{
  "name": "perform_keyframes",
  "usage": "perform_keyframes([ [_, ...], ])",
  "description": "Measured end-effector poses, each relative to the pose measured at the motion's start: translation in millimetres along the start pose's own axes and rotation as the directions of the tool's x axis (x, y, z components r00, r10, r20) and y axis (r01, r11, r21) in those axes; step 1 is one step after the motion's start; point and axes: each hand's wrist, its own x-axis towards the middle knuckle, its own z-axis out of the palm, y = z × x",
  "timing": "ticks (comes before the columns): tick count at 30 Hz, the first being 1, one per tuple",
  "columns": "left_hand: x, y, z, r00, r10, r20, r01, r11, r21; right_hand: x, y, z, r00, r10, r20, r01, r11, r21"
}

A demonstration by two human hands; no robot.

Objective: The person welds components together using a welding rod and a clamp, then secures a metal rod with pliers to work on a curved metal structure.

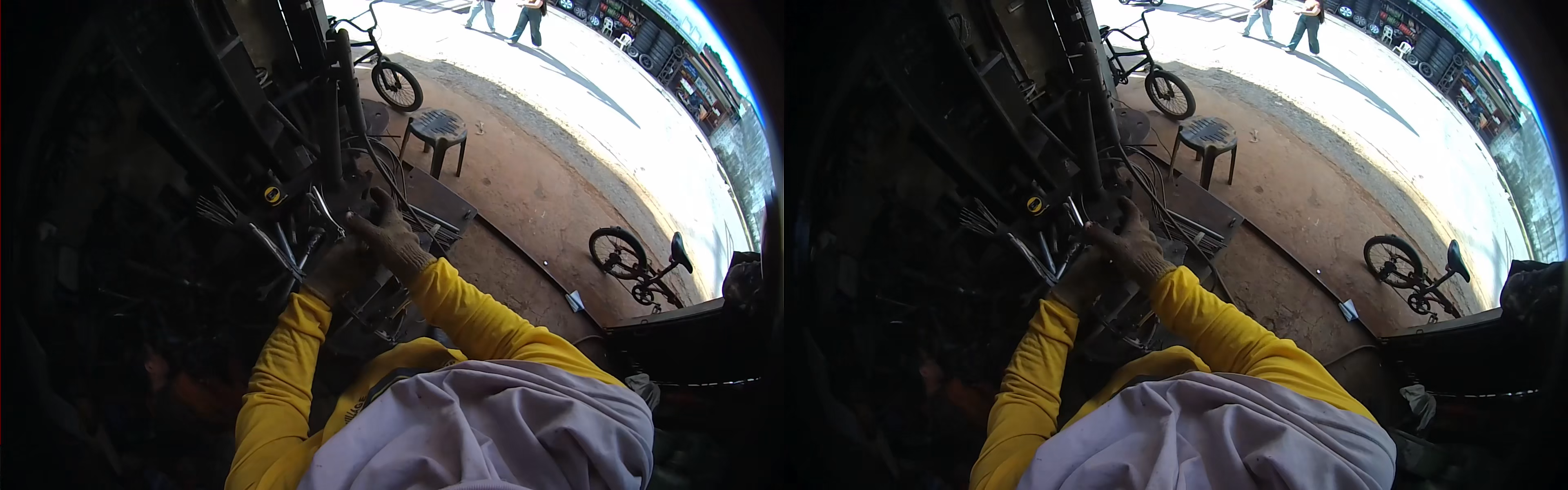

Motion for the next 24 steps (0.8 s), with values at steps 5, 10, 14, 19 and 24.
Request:
perform_keyframes([
  [5,-5.5,-18.6,-17.6,0.971,0.051,-0.232,-0.057,0.998,-0.020,-1.2,-5.8,12.0,0.989,0.068,-0.134,-0.065,0.998,0.027],
  [10,0.5,-24.2,-28.0,0.969,-0.147,-0.200,-0.022,0.752,-0.659,2.6,10.2,21.4,0.969,0.027,-0.244,-0.026,1.000,0.009],
  [14,2.2,-17.2,-8.8,0.973,-0.213,-0.092,0.050,0.578,-0.815,2.9,13.1,28.5,0.950,-0.008,-0.313,0.009,1.000,0.002],
  [19,5.1,-20.9,-26.6,0.993,-0.116,-0.020,0.066,0.686,-0.725,12.0,26.8,30.7,0.936,-0.047,-0.349,0.064,0.997,0.038],
  [24,8.9,-12.5,-15.5,0.951,-0.308,-0.012,0.181,0.588,-0.789,18.9,32.2,33.2,0.948,-0.112,-0.299,0.151,0.982,0.111],
])
